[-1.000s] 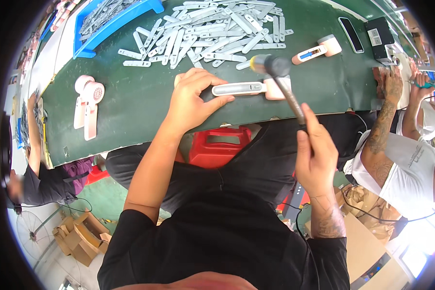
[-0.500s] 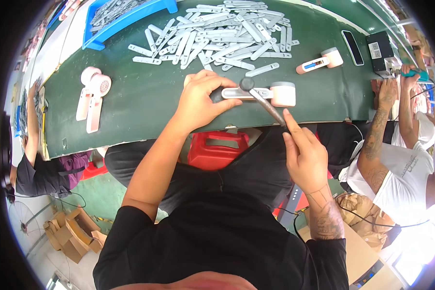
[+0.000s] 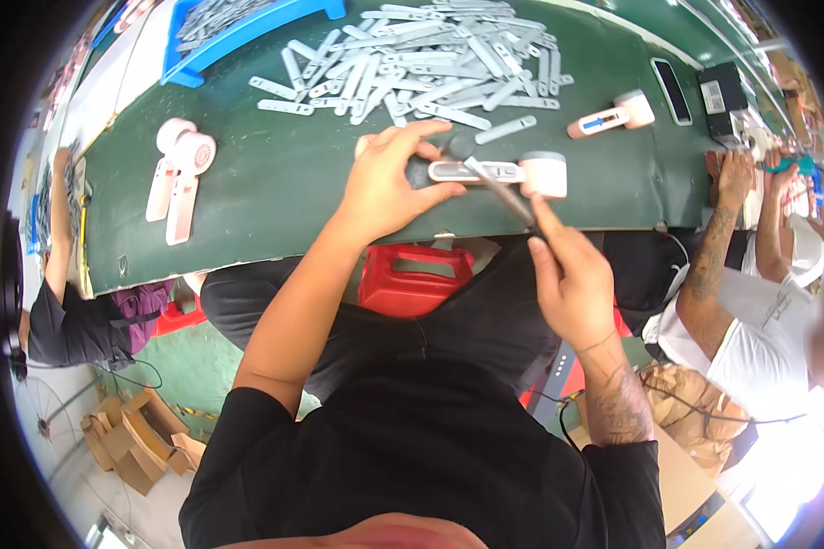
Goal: Assembling handheld fans by tapping metal components into the handle using a small hammer.
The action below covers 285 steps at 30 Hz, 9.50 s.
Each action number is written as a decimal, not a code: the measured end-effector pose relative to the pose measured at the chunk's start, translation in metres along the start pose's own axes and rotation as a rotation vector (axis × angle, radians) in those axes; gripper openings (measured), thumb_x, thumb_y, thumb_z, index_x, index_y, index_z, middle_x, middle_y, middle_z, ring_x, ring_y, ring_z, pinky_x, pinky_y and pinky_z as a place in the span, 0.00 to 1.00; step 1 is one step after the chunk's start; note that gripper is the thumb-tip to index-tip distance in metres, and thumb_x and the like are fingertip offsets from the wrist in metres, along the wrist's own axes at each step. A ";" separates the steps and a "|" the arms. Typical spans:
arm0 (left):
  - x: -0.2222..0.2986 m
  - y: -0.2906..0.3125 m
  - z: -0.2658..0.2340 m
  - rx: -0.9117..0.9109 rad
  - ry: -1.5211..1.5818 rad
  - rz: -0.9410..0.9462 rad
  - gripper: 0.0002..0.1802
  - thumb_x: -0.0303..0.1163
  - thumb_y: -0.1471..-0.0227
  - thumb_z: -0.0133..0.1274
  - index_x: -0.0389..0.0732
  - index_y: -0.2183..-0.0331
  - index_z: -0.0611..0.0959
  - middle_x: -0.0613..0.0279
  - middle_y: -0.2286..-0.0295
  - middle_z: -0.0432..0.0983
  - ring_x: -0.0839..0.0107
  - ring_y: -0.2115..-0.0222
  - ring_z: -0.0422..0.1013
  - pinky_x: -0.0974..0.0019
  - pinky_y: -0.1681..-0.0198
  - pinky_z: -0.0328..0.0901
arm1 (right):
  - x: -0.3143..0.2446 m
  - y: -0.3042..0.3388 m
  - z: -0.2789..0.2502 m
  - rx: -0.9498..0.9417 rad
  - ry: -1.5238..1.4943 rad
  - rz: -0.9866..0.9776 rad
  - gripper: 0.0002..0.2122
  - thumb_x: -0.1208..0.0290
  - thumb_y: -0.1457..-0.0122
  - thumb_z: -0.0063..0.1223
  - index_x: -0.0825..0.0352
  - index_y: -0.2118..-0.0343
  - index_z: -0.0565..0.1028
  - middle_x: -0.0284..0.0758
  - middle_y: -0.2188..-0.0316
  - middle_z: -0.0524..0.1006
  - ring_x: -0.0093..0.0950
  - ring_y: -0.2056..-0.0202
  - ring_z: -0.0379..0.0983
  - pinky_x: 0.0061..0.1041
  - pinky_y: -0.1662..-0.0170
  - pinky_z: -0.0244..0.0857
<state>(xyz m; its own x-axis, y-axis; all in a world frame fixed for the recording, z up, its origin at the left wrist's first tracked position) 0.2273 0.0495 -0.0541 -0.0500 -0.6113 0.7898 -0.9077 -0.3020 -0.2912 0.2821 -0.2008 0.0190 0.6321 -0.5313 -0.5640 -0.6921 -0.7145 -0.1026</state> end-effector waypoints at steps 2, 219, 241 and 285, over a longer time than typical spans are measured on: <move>0.003 0.000 -0.005 0.019 -0.060 0.058 0.39 0.44 0.58 0.80 0.52 0.43 0.84 0.74 0.60 0.87 0.66 0.52 0.77 0.55 0.41 0.58 | 0.019 -0.002 -0.010 0.206 0.028 -0.112 0.25 0.75 0.31 0.62 0.66 0.31 0.75 0.37 0.62 0.84 0.28 0.68 0.78 0.25 0.58 0.74; -0.007 -0.073 0.021 -0.131 -0.655 0.129 0.07 0.35 0.43 0.56 0.48 0.64 0.87 0.56 0.67 0.87 0.51 0.65 0.85 0.45 0.64 0.79 | 0.083 -0.055 0.028 0.281 -0.336 0.313 0.27 0.58 0.44 0.80 0.73 0.51 0.81 0.39 0.62 0.85 0.27 0.61 0.81 0.31 0.55 0.76; 0.042 0.029 -0.026 0.202 -0.209 0.222 0.11 0.22 0.49 0.70 0.40 0.62 0.90 0.62 0.66 0.83 0.57 0.67 0.77 0.58 0.63 0.73 | 0.011 -0.082 0.054 0.204 -0.240 0.212 0.25 0.59 0.47 0.80 0.70 0.54 0.80 0.38 0.60 0.83 0.33 0.60 0.82 0.32 0.54 0.75; 0.022 0.029 -0.018 0.158 0.182 -0.014 0.04 0.20 0.44 0.68 0.34 0.64 0.89 0.53 0.62 0.87 0.60 0.63 0.85 0.63 0.60 0.79 | -0.013 0.012 -0.004 0.122 -0.029 0.002 0.25 0.79 0.31 0.58 0.54 0.32 0.77 0.37 0.72 0.70 0.35 0.74 0.70 0.32 0.68 0.69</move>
<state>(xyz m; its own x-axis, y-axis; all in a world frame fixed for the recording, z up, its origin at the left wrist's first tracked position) 0.1920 0.0405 -0.0349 -0.1252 -0.4689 0.8743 -0.8329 -0.4291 -0.3494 0.2669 -0.2045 0.0285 0.6213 -0.5179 -0.5880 -0.7320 -0.6515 -0.1996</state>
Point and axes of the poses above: each hand's wrist, its own y-axis away from the middle knuckle, its own z-axis out of the palm, x = y × z, the point moved 6 cm from there along -y, towards the middle knuckle
